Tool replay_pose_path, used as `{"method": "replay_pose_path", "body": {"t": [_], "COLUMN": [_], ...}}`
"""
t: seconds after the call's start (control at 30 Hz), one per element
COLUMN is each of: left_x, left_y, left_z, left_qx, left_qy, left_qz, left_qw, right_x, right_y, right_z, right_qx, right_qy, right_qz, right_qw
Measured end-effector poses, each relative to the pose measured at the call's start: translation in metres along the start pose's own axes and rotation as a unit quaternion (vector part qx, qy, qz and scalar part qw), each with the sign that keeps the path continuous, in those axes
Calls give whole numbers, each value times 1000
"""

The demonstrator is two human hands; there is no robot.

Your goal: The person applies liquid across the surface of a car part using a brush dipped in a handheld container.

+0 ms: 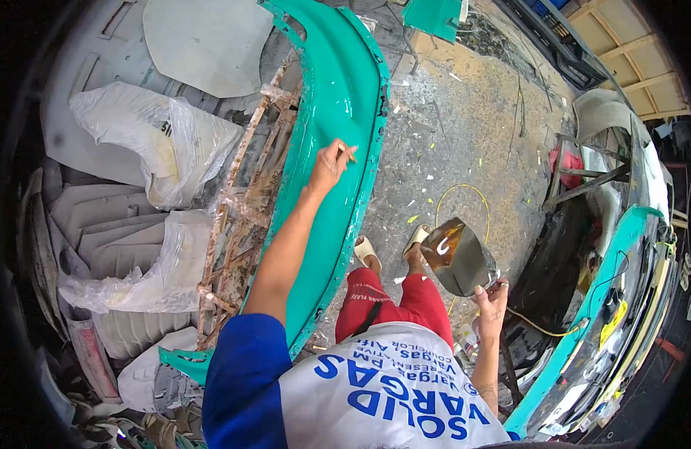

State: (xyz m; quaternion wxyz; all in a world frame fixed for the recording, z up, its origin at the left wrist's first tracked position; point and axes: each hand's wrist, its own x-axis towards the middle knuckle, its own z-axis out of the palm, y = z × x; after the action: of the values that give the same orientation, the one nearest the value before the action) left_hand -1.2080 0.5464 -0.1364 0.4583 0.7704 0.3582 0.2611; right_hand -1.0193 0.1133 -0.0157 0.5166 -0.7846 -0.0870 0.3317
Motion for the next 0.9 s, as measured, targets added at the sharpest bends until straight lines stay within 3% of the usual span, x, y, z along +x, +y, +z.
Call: {"method": "replay_pose_path", "body": {"t": [0.07, 0.27, 0.37, 0.43, 0.47, 0.53, 0.73, 0.9], "left_x": [-43, -197, -251, -266, -260, -243, -72, 48], "left_y": [-3, -12, 4, 9, 6, 6, -22, -21], "left_z": [-1, -16, -31, -42, -40, -36, -8, 1], "left_qx": [30, 81, 76, 70, 70, 23, 2, 15], "left_qy": [-7, -34, -11, -96, -94, -102, -44, -28], "left_qz": [27, -11, -1, -119, -116, -209, -107, -114], "left_qw": [999, 996, 997, 986, 986, 972, 993, 993], "right_x": [3, 22, 33, 33, 33, 32, 18, 8], "right_y": [-6, -15, -15, -21, -25, -23, -21, -22], "right_z": [5, 26, 35, 42, 45, 48, 42, 47], "right_qx": [-1, -31, -56, -60, -66, -71, -54, -53], "right_qy": [-12, -26, -80, -87, -87, -79, -37, -4], "right_qz": [-18, -48, -52, -58, -60, -76, -37, -19], "right_qw": [1000, 998, 994, 993, 992, 991, 997, 998]}}
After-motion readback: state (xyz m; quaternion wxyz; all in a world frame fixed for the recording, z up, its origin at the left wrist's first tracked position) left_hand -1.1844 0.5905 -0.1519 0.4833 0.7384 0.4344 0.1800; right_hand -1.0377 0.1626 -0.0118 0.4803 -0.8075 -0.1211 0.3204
